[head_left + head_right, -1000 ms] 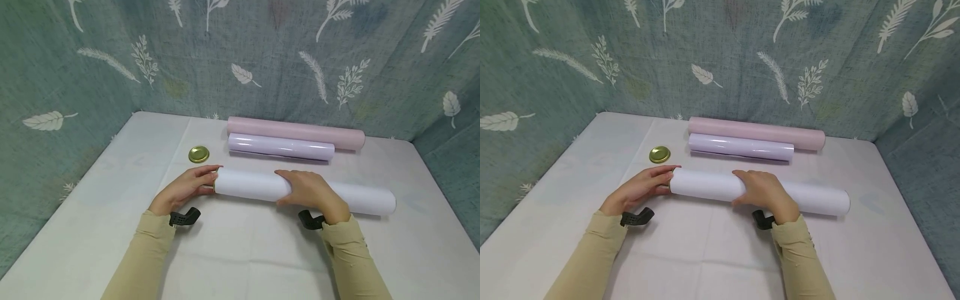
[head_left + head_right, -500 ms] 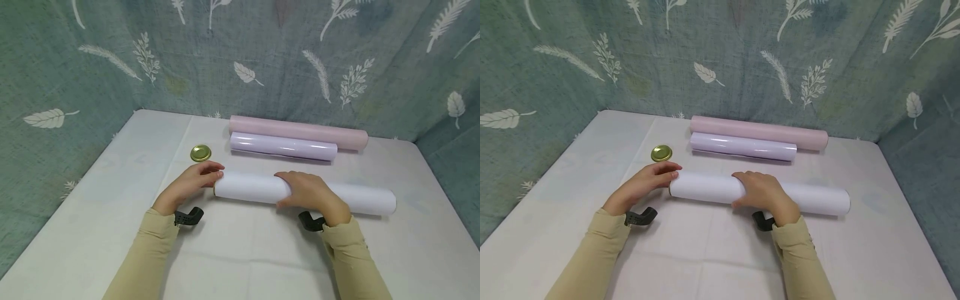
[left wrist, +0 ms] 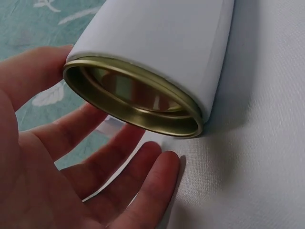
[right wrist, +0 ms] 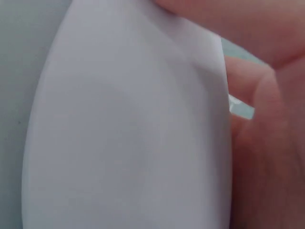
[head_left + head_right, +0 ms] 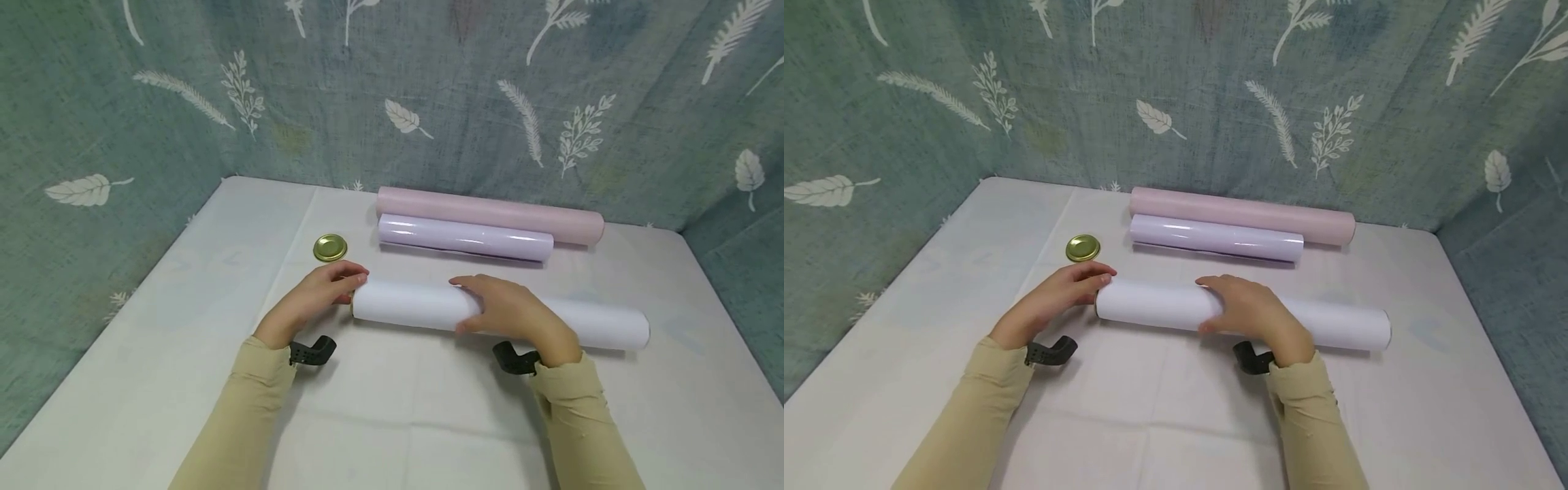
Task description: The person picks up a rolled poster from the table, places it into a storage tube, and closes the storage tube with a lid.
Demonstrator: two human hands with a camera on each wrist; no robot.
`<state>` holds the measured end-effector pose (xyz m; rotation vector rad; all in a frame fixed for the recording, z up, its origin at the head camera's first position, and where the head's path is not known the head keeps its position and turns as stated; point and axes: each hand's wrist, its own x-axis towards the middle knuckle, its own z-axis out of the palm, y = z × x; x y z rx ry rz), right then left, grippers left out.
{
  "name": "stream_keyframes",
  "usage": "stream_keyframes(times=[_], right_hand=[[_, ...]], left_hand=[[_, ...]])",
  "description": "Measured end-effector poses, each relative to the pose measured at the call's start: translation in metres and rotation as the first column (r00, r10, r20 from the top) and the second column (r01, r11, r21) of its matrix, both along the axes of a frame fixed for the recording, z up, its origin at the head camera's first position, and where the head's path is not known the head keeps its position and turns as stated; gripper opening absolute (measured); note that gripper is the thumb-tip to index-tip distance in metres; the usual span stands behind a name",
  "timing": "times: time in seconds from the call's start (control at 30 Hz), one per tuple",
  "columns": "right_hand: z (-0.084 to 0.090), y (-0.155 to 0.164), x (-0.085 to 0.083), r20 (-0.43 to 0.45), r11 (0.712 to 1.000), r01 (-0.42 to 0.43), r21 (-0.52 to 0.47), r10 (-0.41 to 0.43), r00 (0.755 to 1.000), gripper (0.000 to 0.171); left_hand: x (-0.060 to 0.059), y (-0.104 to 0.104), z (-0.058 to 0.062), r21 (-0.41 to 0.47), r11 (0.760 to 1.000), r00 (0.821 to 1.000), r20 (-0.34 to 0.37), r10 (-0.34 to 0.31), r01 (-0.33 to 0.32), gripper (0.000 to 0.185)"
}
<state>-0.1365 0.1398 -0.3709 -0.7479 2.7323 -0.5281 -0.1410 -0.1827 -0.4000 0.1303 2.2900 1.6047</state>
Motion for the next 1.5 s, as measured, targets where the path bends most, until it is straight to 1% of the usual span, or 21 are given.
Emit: stream_keyframes(times=[0.1, 0.17, 0.2, 0.27, 0.3, 0.33, 0.4, 0.47, 0.5, 0.53, 0.67, 0.83, 0.93, 1.0, 1.13, 1.2, 1.27, 1.33, 1.4, 1.43, 1.5], right_hand=[[0.005, 0.004, -0.002, 0.022, 0.998, 0.010, -0.055, -0.009, 1.000, 0.073], [0.008, 0.006, -0.002, 0.048, 0.996, 0.008, -0.086, -0.004, 0.999, 0.071], [0.008, 0.008, -0.001, 0.061, 0.995, 0.007, -0.101, -0.001, 0.998, 0.070], [0.008, 0.009, 0.001, 0.083, 0.993, 0.006, -0.121, 0.004, 0.997, 0.070], [0.008, 0.009, 0.002, 0.090, 0.991, 0.001, -0.131, 0.011, 0.996, 0.070], [0.008, 0.009, 0.002, 0.093, 0.990, 0.001, -0.138, 0.012, 0.996, 0.069], [0.006, 0.008, 0.002, 0.086, 0.989, -0.007, -0.150, 0.020, 0.996, 0.069], [0.006, 0.007, 0.002, 0.072, 0.987, -0.017, -0.160, 0.029, 0.997, 0.069], [0.006, 0.006, 0.002, 0.060, 0.986, -0.025, -0.166, 0.036, 0.998, 0.069], [0.006, 0.007, 0.001, 0.052, 0.984, -0.029, -0.174, 0.039, 0.998, 0.069], [0.007, 0.009, -0.001, 0.027, 0.980, -0.035, -0.197, 0.042, 0.999, 0.067], [0.008, 0.015, -0.002, 0.067, 0.974, 0.021, -0.226, -0.006, 0.998, 0.061], [0.008, 0.020, -0.001, 0.085, 0.969, 0.042, -0.244, -0.022, 0.996, 0.059], [0.009, 0.024, 0.000, 0.081, 0.966, 0.046, -0.256, -0.026, 0.996, 0.059], [0.007, 0.028, -0.002, 0.052, 0.960, 0.054, -0.275, -0.042, 0.998, 0.060], [0.008, 0.029, -0.005, 0.027, 0.957, 0.055, -0.284, -0.049, 0.998, 0.059], [0.010, 0.029, -0.007, -0.005, 0.955, 0.042, -0.294, -0.045, 0.999, 0.058], [0.011, 0.030, -0.009, -0.036, 0.954, 0.026, -0.298, -0.038, 0.999, 0.057], [0.011, 0.030, -0.009, -0.070, 0.950, 0.012, -0.311, -0.036, 0.997, 0.053], [0.012, 0.031, -0.008, -0.087, 0.947, 0.012, -0.320, -0.041, 0.995, 0.051], [0.013, 0.031, -0.006, -0.114, 0.937, 0.016, -0.348, -0.059, 0.992, 0.047]], left_hand=[[-0.002, 0.003, 0.004, -0.012, 1.000, 1.000, -0.010, 0.015, -0.015, 0.047], [-0.001, 0.007, 0.008, -0.061, 0.998, 0.998, -0.052, 0.021, -0.025, 0.044], [0.001, 0.010, 0.010, -0.092, 0.995, 0.997, -0.078, 0.026, -0.033, 0.041], [0.005, 0.015, 0.016, -0.145, 0.989, 0.992, -0.123, 0.013, -0.031, 0.041], [0.010, 0.019, 0.024, -0.164, 0.986, 0.991, -0.137, -0.001, -0.022, 0.039], [0.012, 0.020, 0.028, -0.180, 0.984, 0.989, -0.148, -0.014, -0.013, 0.038], [0.014, 0.022, 0.038, -0.155, 0.987, 0.989, -0.139, -0.053, 0.031, 0.042], [0.013, 0.021, 0.047, -0.111, 0.991, 0.987, -0.129, -0.090, 0.076, 0.045], [0.012, 0.020, 0.052, -0.094, 0.992, 0.986, -0.132, -0.097, 0.085, 0.044], [0.007, 0.018, 0.052, -0.082, 0.993, 0.985, -0.139, -0.101, 0.090, 0.047], [-0.004, 0.014, 0.067, -0.049, 0.996, 0.983, -0.164, -0.085, 0.078, 0.046], [-0.017, 0.014, 0.080, 0.017, 0.995, 0.979, -0.182, -0.089, 0.094, 0.046], [-0.021, 0.016, 0.086, 0.084, 0.992, 0.978, -0.193, -0.077, 0.094, 0.046], [-0.020, 0.017, 0.090, 0.158, 0.983, 0.979, -0.195, -0.059, 0.091, 0.046], [-0.019, 0.017, 0.088, 0.324, 0.945, 0.985, -0.172, 0.003, 0.053, 0.046], [-0.022, 0.017, 0.084, 0.373, 0.927, 0.986, -0.162, 0.029, 0.034, 0.046], [-0.025, 0.015, 0.082, 0.387, 0.922, 0.988, -0.143, 0.053, 0.007, 0.046], [-0.032, 0.012, 0.074, 0.400, 0.916, 0.993, -0.106, 0.050, -0.004, 0.047], [-0.039, 0.007, 0.062, 0.429, 0.903, 0.998, -0.053, 0.041, -0.015, 0.048], [-0.041, 0.005, 0.057, 0.445, 0.896, 0.999, -0.025, 0.034, -0.019, 0.049], [-0.047, 0.001, 0.043, 0.494, 0.869, 0.999, 0.037, 0.001, -0.019, 0.051]])
